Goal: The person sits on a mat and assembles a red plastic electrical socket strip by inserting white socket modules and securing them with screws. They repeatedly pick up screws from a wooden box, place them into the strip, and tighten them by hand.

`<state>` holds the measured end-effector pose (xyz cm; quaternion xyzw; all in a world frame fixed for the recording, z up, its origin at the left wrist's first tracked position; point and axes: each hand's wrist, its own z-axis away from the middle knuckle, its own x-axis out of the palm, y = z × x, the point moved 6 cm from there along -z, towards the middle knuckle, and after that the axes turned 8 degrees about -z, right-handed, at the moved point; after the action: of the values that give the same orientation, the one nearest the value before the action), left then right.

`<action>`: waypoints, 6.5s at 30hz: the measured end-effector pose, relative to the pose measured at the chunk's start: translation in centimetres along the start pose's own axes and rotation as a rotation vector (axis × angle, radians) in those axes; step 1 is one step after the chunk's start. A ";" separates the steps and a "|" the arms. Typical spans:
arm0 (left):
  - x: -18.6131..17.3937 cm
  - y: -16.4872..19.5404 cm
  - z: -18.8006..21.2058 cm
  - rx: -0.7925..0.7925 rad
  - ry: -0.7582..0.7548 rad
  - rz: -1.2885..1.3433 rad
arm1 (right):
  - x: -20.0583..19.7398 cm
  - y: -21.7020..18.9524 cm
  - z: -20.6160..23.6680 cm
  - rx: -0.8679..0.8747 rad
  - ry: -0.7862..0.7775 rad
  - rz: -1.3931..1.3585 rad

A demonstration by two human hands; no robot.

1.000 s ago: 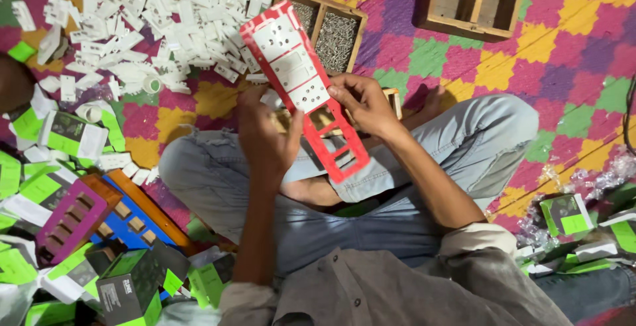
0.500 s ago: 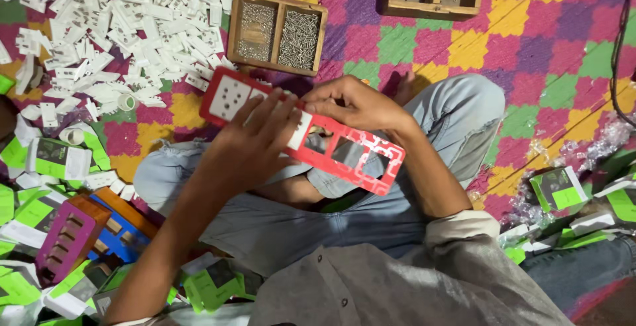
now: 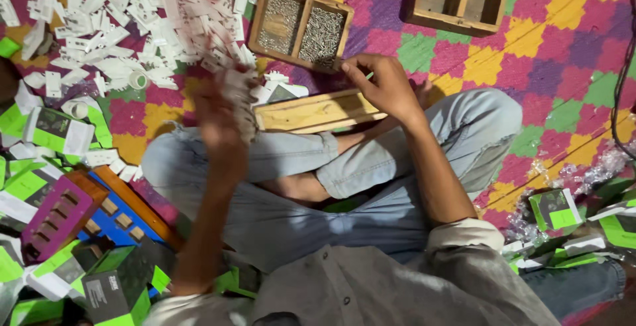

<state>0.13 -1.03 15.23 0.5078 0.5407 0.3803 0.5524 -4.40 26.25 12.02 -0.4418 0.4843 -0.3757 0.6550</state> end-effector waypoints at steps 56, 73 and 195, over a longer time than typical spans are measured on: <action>12.1 -11.6 0.5 -0.700 -0.050 1.187 | 4.7 1.4 0.5 -0.253 0.154 -0.087; 11.8 -11.3 0.6 -0.721 -0.049 1.229 | 5.7 3.2 -0.1 -0.176 0.167 -0.176; 10.7 -11.7 0.6 -0.755 -0.059 1.164 | 6.0 1.5 -0.5 -0.235 0.169 -0.192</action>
<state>0.59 6.95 1.51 0.4984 -0.0042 0.7629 0.4118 -3.30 21.13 8.75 -0.5266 0.5339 -0.4130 0.5168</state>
